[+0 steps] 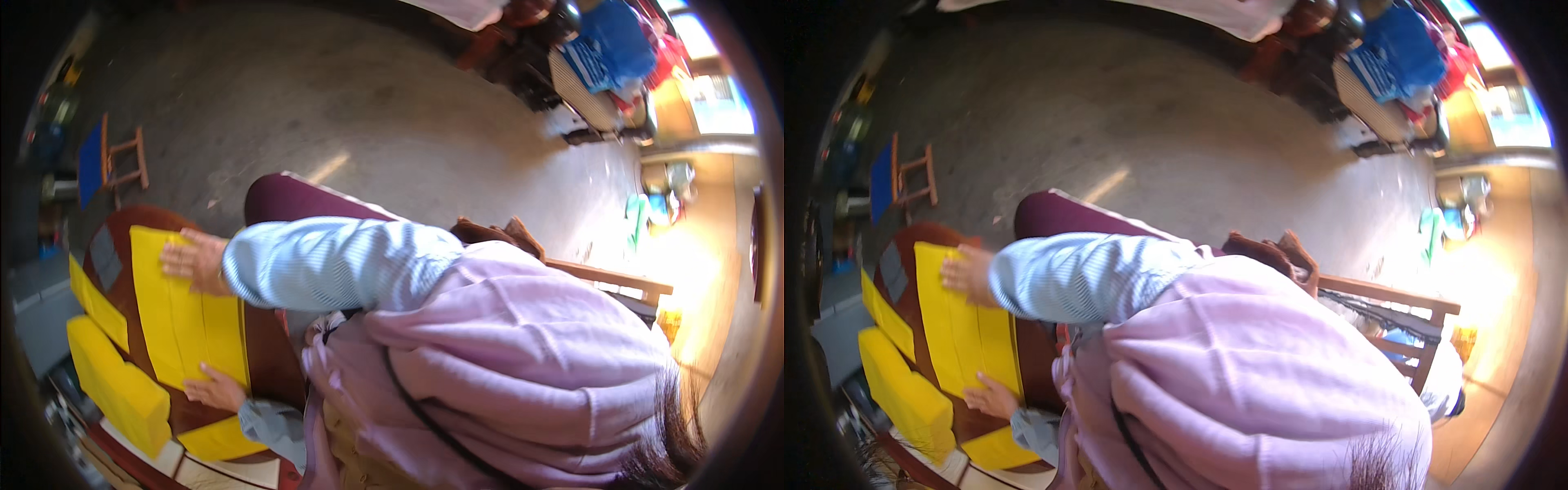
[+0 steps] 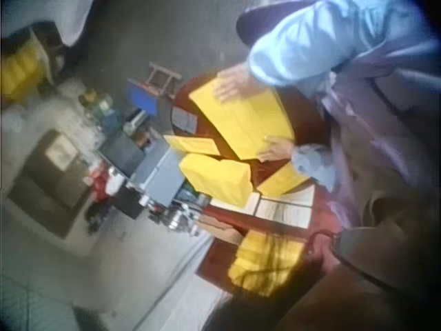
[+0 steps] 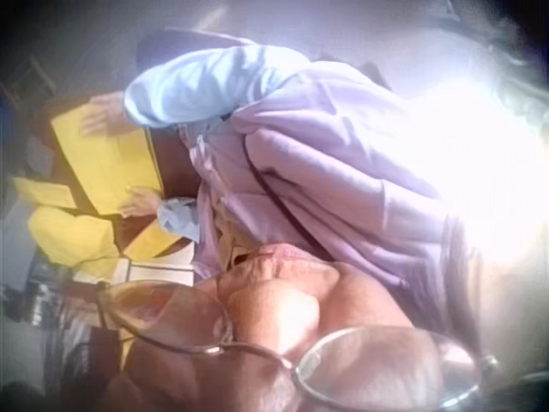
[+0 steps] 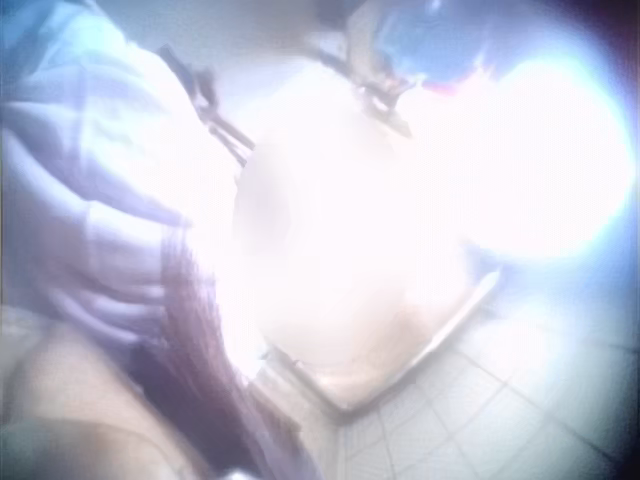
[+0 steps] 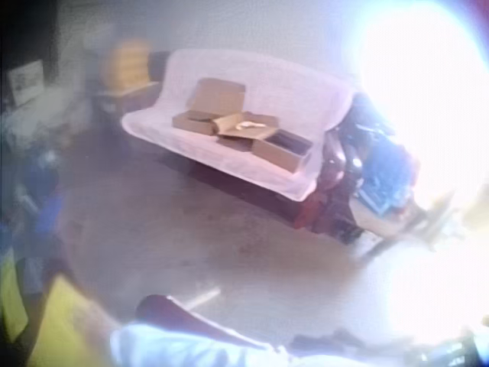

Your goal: The person folds yellow paper sheets on a round table, repeatedly folding and unfolding them to create creases. They handle multiple sheets, stacking some and moving others aside while continuing the folding process.

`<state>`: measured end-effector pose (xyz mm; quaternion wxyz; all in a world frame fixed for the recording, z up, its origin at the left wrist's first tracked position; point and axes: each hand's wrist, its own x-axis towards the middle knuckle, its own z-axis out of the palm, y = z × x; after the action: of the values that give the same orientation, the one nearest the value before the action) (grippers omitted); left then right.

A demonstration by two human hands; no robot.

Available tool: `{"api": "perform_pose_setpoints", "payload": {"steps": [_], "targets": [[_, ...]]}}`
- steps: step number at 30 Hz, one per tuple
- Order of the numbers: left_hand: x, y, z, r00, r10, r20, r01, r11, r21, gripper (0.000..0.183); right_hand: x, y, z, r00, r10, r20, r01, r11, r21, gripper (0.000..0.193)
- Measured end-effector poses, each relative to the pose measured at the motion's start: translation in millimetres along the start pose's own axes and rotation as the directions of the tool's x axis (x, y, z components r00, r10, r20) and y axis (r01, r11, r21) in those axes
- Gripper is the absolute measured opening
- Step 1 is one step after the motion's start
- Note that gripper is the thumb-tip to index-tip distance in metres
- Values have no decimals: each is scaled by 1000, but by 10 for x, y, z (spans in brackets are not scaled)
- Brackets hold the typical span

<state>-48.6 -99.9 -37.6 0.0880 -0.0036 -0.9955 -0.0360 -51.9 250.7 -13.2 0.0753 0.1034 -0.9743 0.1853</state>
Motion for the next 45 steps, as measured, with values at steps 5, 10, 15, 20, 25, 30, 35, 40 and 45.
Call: {"api": "perform_pose_setpoints", "payload": {"steps": [5,10,15,20,25,30,35,40,45], "targets": [[45,-47,-39,999,-50,9,49,997,61,92,231,-18,366,1000,17,27,-17,1000,19,76],[-55,81,-266,995,-56,-80,81,932,354,79,366,-48,590,996,11,-92,-37,959,-281,77],[-100,235,-459,881,-341,329,468,519,-715,60,416,-75,697,996,21,-85,5,955,295,75],[162,619,-633,619,-410,669,570,-351,-743,49,639,-39,893,975,-5,-224,102,900,423,78],[321,838,-715,476,-25,879,638,-678,-365,41,516,-171,738,993,7,-117,-4,1000,22,57],[215,982,-391,588,31,808,657,-602,-454,28,144,-101,107,991,60,120,-34,978,-207,59],[-113,1244,-473,733,-270,624,424,-536,-730,30,-167,45,-614,993,36,-114,-43,997,-61,61],[-263,1025,-1138,767,-140,626,569,-302,-765,48,-63,305,-1061,988,-51,-145,99,935,342,62],[151,454,-1463,720,148,678,658,165,-735,75,358,367,-981,986,-55,159,-59,769,636,67]]}}
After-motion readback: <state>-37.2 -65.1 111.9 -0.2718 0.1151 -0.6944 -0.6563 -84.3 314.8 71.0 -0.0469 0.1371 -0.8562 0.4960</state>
